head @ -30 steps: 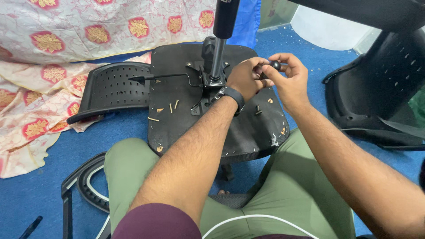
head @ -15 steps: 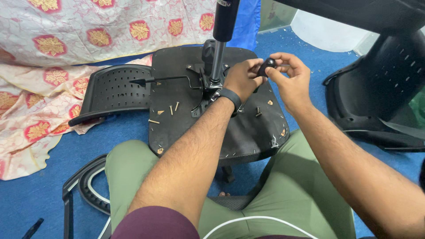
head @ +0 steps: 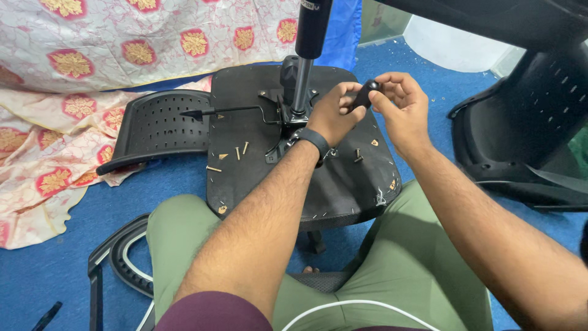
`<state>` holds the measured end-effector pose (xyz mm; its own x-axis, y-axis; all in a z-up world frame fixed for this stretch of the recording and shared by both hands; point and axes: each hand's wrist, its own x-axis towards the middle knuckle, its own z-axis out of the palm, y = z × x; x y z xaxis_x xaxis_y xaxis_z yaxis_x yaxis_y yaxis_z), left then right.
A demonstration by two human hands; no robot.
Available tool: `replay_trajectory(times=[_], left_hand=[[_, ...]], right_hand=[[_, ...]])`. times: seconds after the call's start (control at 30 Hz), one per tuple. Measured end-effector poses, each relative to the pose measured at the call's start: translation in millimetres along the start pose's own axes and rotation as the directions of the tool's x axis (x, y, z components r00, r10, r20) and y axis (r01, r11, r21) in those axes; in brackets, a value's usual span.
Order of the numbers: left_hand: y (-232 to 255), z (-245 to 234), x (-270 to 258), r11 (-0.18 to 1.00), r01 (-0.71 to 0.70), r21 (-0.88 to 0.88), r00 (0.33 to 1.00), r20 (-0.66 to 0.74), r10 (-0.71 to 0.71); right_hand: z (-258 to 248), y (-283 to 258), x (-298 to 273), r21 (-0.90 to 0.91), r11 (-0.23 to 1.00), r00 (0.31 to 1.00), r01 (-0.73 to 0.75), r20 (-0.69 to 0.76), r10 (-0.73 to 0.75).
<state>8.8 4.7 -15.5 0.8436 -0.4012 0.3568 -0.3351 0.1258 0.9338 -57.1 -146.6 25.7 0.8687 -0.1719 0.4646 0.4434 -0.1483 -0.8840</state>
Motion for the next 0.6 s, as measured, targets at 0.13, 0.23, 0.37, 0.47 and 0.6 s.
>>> replay_trajectory(times=[0.13, 0.23, 0.37, 0.47, 0.6], left_hand=[[3, 1, -1, 0.986, 0.100, 0.132, 0.993, -0.072, -0.091], [7, 3, -3, 0.969, 0.065, 0.240, 0.994, -0.099, -0.042], [3, 7, -5, 0.957, -0.050, 0.285, 0.992, -0.101, 0.082], [-5, 4, -5, 0.961, -0.151, 0.230, 0.985, -0.045, 0.166], [-10, 3, -3, 0.993, -0.050, 0.109, 0.996, -0.062, 0.057]], right_hand=[[0, 3, -2, -0.027, 0.999, 0.999, 0.042, 0.035, -0.041], [2, 0, -4, -0.098, 0.994, 0.996, 0.048, 0.079, -0.040], [6, -5, -1, -0.151, 0.988, 0.998, 0.033, 0.064, -0.024], [4, -6, 0, -0.023, 0.999, 0.996, 0.042, 0.078, -0.040], [0, -5, -1, -0.056, 0.998, 0.999, 0.026, 0.035, -0.024]])
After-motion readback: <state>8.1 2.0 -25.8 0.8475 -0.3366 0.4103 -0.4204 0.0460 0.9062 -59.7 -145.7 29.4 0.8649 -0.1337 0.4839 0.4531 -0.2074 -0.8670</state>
